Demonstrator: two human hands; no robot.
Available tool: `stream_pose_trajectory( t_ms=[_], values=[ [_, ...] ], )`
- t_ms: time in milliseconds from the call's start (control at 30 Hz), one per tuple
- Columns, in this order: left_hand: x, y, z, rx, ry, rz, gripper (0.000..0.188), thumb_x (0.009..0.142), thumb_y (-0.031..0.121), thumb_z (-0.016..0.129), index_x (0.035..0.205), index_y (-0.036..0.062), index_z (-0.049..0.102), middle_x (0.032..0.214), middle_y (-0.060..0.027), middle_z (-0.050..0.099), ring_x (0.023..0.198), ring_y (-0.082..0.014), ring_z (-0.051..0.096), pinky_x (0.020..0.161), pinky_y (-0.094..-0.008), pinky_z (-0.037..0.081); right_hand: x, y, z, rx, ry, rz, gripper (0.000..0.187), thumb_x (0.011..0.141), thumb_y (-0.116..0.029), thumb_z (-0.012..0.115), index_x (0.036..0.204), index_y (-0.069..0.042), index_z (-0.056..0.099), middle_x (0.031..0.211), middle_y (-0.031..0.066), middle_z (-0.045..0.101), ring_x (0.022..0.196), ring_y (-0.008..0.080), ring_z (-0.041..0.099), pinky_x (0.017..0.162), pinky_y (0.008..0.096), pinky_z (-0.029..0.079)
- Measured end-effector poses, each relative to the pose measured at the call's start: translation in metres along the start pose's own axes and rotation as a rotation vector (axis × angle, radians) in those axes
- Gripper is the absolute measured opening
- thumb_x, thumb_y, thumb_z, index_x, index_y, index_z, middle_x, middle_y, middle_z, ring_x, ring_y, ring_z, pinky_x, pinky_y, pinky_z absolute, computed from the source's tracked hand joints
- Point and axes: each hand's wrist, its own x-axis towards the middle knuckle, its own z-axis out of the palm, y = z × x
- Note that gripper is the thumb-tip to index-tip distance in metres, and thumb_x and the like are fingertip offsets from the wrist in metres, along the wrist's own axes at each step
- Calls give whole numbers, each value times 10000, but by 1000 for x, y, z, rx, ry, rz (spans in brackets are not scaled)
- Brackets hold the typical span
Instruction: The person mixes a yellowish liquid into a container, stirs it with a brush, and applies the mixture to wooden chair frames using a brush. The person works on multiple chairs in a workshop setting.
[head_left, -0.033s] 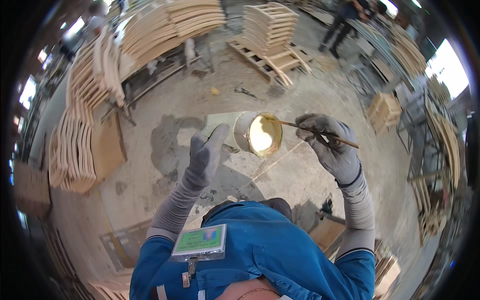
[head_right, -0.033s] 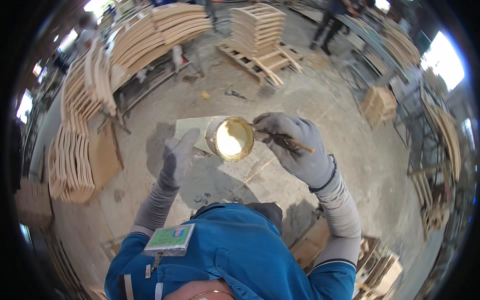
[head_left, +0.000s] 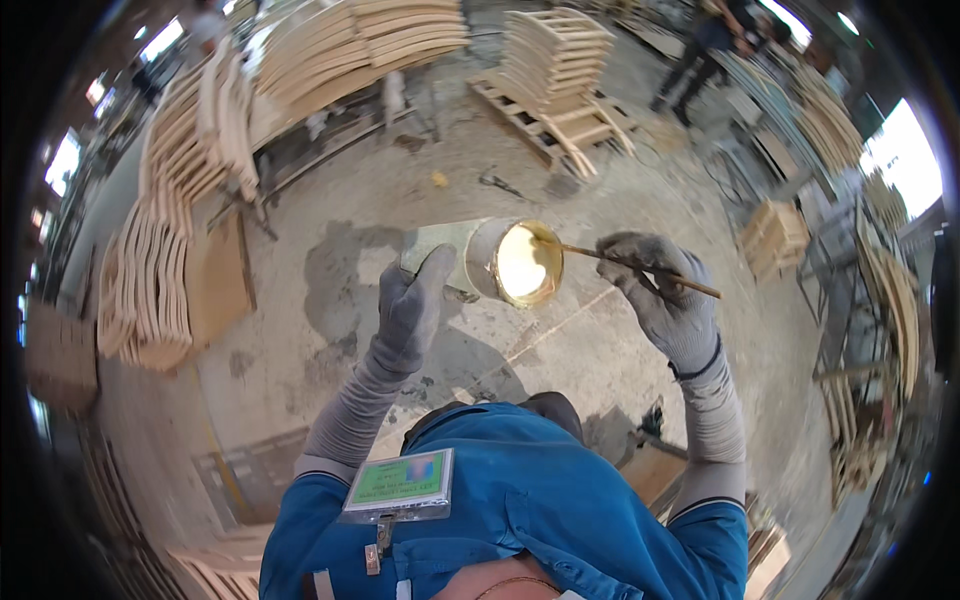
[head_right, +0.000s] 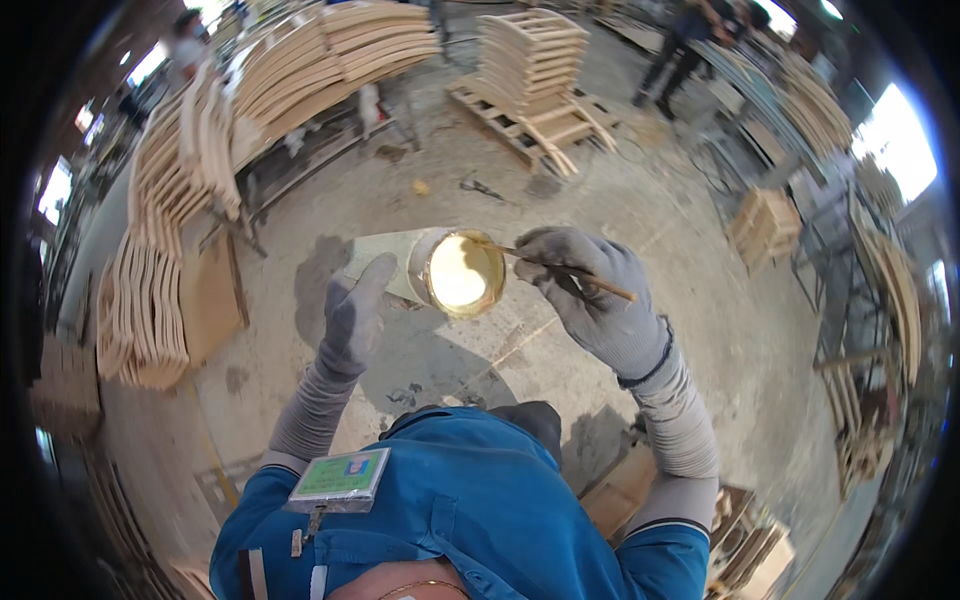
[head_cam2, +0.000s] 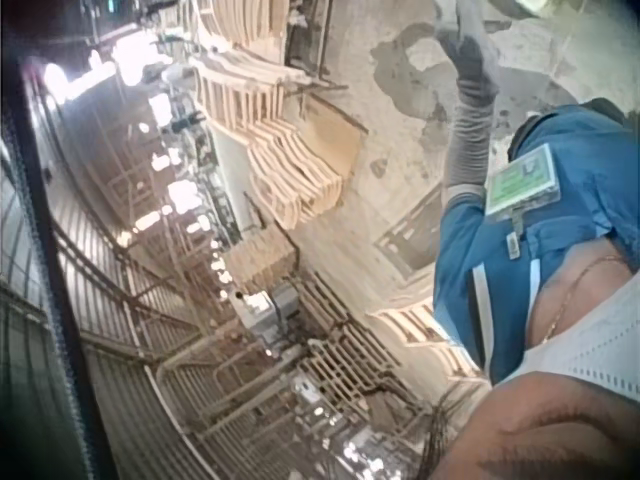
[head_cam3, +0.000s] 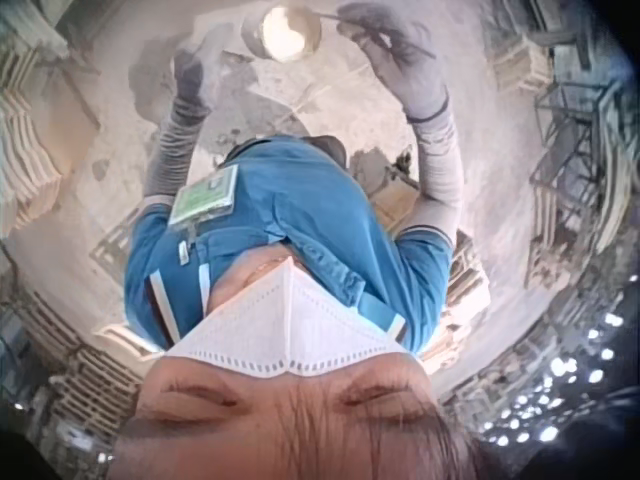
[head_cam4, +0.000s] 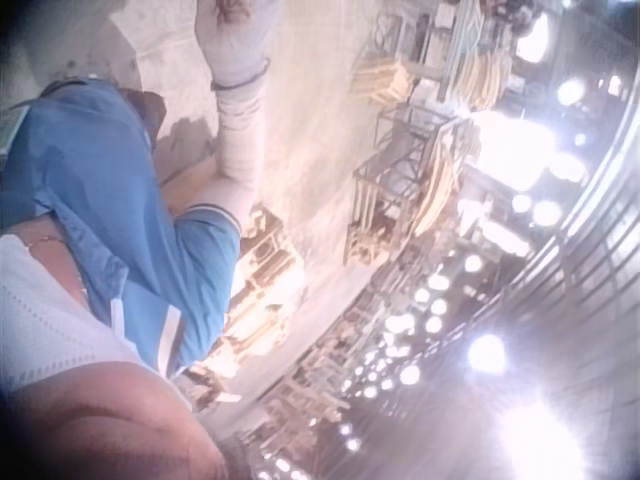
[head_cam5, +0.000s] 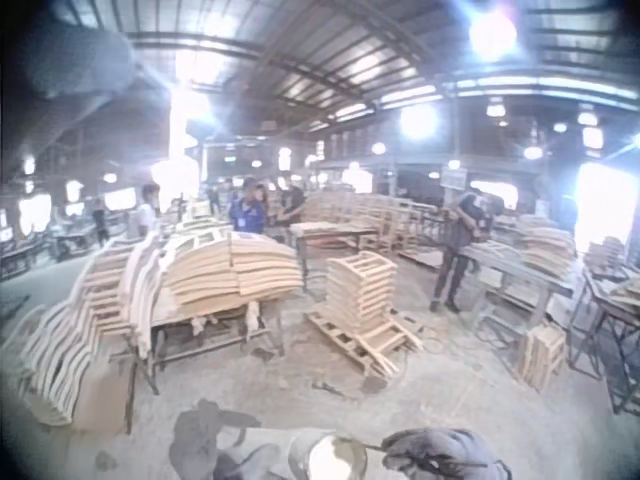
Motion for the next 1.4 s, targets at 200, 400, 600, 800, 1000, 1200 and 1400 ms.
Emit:
stream_pose_trajectory(
  t_ms=[200,400,600,800,1000,1200,1400],
  values=[
    [24,-23,-48,210,486,155,194,918,104,500,969,-52,604,888,-63,633,839,-108,602,689,-292,501,33,31,83,401,110,352,172,829,-39,663,965,22,577,895,126,669,779,132,642,673,261,522],
    [97,-45,-92,163,555,239,224,940,111,462,1049,-51,572,900,-81,630,764,-123,613,635,-261,543,155,113,137,554,20,509,157,838,-19,638,963,48,570,865,89,658,776,126,614,717,240,503],
    [216,-32,-115,-170,377,-115,273,945,144,448,1096,-46,573,912,-115,639,766,-179,658,638,-272,580,281,194,160,306,-337,262,182,829,23,631,994,55,565,926,101,643,895,138,619,774,244,507],
    [315,-35,-155,-322,271,-101,318,948,184,450,1159,-38,535,996,-123,627,821,-194,656,651,-297,581,357,238,173,84,-714,-244,191,754,-101,673,924,-82,587,912,107,645,738,284,647,600,335,520],
    [369,-34,-199,-316,354,-171,336,932,202,485,1165,-36,531,1002,-130,625,815,-214,653,632,-318,579,418,289,163,198,-837,-405,111,829,-173,605,908,-98,580,955,61,651,750,247,657,627,325,539],
    [413,-25,-239,-225,358,-242,300,920,161,490,1123,-54,546,975,-137,632,803,-213,658,626,-316,585,483,321,217,639,-709,-154,98,763,-27,690,812,-32,604,850,94,669,739,239,667,625,298,531],
    [471,-21,-303,-174,454,-168,287,917,186,507,1094,-25,587,926,-98,640,745,-179,645,612,-286,560,556,352,305,259,-572,-319,129,785,0,672,897,5,609,898,120,674,781,204,675,681,285,545]
  ],
)
